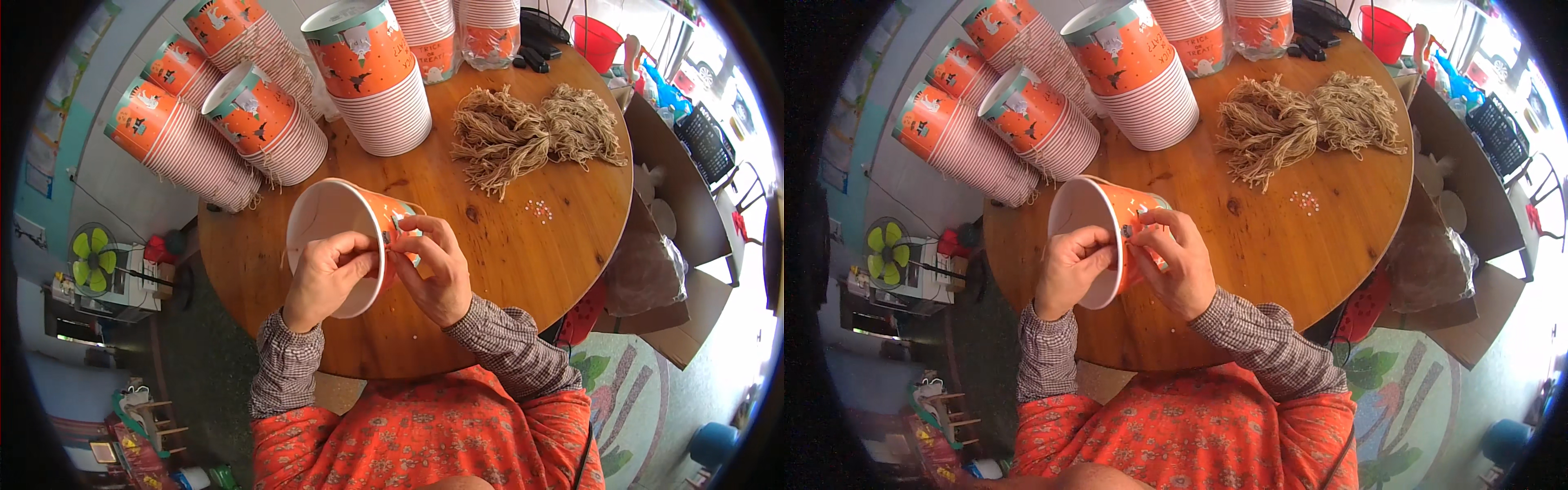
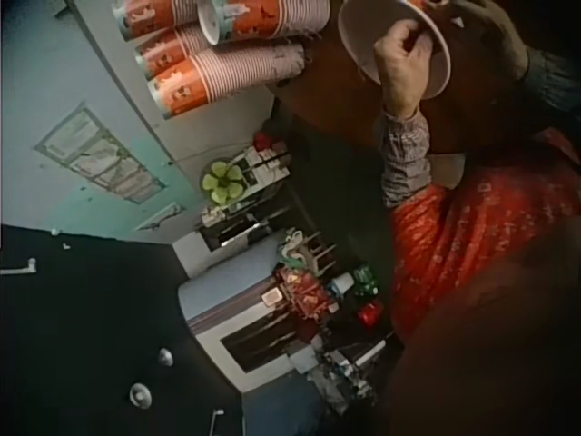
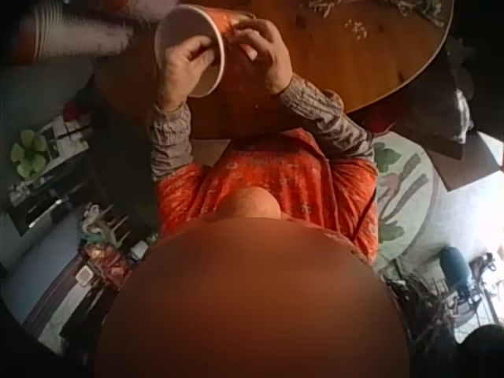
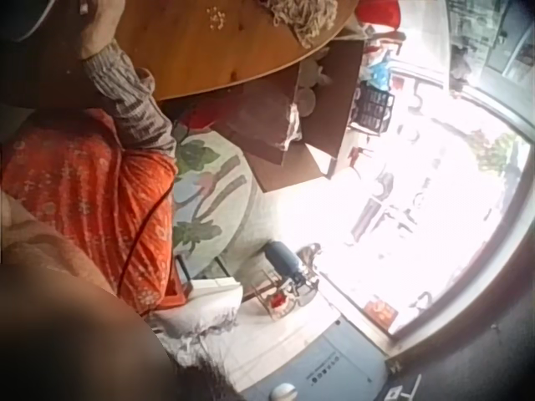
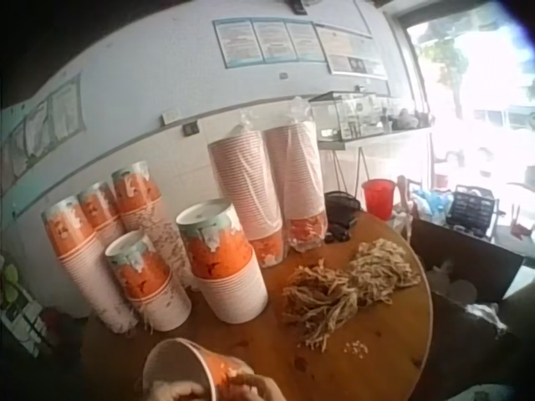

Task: Attaching thin yellow strings through holes in decorated paper cups.

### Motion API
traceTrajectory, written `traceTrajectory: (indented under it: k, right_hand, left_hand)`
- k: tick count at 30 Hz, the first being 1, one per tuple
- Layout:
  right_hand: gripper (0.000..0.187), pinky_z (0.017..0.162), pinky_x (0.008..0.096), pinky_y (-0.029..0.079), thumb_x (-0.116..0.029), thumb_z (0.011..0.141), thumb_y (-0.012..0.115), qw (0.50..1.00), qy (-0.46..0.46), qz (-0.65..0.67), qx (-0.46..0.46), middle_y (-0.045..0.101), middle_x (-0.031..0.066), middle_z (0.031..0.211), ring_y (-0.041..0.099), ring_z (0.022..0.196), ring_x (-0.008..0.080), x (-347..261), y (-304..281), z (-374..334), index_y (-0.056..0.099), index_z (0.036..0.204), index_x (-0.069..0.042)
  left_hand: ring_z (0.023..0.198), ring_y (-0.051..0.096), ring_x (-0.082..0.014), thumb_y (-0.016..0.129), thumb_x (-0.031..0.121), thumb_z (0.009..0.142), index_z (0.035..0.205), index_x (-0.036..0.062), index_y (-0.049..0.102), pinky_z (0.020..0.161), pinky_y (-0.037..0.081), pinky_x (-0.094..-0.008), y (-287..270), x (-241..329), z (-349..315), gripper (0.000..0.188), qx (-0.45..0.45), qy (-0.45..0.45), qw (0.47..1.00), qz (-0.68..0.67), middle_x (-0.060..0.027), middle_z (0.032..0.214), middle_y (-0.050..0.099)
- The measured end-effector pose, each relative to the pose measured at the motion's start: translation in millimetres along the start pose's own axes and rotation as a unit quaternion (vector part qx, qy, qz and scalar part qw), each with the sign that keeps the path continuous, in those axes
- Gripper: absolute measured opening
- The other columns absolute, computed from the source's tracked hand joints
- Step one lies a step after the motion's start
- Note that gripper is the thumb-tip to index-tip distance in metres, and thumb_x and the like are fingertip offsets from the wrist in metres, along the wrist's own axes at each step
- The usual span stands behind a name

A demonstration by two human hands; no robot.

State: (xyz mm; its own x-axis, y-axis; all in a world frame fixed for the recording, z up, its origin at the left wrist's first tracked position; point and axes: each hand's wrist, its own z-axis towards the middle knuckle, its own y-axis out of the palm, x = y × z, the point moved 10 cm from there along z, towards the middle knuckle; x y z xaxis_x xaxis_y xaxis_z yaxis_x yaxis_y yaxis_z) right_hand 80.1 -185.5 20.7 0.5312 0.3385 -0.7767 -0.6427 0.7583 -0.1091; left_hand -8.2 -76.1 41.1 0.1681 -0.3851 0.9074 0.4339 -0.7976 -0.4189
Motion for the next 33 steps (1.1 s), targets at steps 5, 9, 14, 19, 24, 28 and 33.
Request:
traceTrajectory:
  k: [5,9,14,19,24,28,33]
  right_hand:
    - [0.018,0.078,0.0379,0.051,-0.002,0.076,0.070,0.999,0.024,0.003,-0.024,0.062,0.0110,0.093,0.062,0.090,0.0278,5,-4,-3,0.063,0.093,-0.005]
    - [0.021,0.062,0.0299,0.051,0.002,0.080,0.067,0.998,0.023,0.006,-0.059,0.063,0.0099,0.081,0.063,0.070,0.0217,-8,-9,3,0.064,0.100,-0.001]
    - [0.024,0.055,0.0332,0.051,-0.006,0.082,0.067,0.982,-0.052,-0.119,-0.140,0.061,0.0101,0.080,0.062,0.062,0.0267,-19,2,-1,0.064,0.105,-0.005]
    - [0.015,0.054,0.0291,0.050,-0.009,0.083,0.069,0.992,0.068,0.010,-0.109,0.062,0.0076,0.079,0.062,0.062,0.0193,-13,2,5,0.066,0.097,-0.004]
    - [0.011,0.056,0.0258,0.049,-0.006,0.084,0.069,0.987,0.094,0.096,-0.087,0.063,0.0043,0.080,0.060,0.063,0.0117,1,0,7,0.065,0.094,-0.002]
    - [0.011,0.058,0.0230,0.049,-0.007,0.086,0.068,0.975,0.143,0.159,-0.061,0.066,0.0045,0.082,0.059,0.066,0.0080,15,-4,9,0.066,0.095,-0.001]
    - [0.014,0.060,0.0219,0.050,-0.006,0.087,0.068,0.969,0.153,0.186,-0.051,0.068,0.0049,0.084,0.061,0.069,0.0072,24,-9,7,0.067,0.100,-0.001]
  left_hand:
    - [0.078,0.066,-0.0132,0.063,-0.002,0.084,0.095,-0.0031,0.062,0.070,0.054,-0.0273,8,10,0,0.011,0.020,0.049,0.995,0.079,-0.0085,0.085,0.068]
    - [0.071,0.065,-0.0233,0.065,-0.002,0.078,0.087,0.0008,0.058,0.064,0.052,-0.0319,13,39,-5,0.011,0.071,0.175,0.957,0.222,-0.0109,0.080,0.064]
    - [0.073,0.063,-0.0279,0.064,-0.005,0.075,0.084,0.0020,0.056,0.064,0.050,-0.0354,0,67,-17,0.014,0.150,0.248,0.907,0.305,-0.0107,0.081,0.061]
    - [0.073,0.062,-0.0276,0.065,-0.004,0.076,0.086,0.0023,0.060,0.067,0.050,-0.0341,-6,76,-24,0.014,0.147,0.262,0.915,0.268,-0.0101,0.082,0.061]
    - [0.081,0.064,-0.0224,0.065,-0.002,0.081,0.097,0.0015,0.064,0.070,0.051,-0.0316,5,67,-16,0.016,0.103,0.223,0.951,0.185,-0.0093,0.090,0.062]
    - [0.083,0.064,-0.0195,0.068,0.001,0.083,0.107,-0.0005,0.063,0.073,0.052,-0.0289,16,40,-5,0.025,0.030,0.158,0.978,0.136,-0.0100,0.098,0.064]
    - [0.077,0.066,-0.0200,0.068,0.002,0.083,0.100,-0.0001,0.065,0.069,0.052,-0.0288,17,33,-2,0.018,0.053,0.171,0.971,0.158,-0.0091,0.088,0.065]
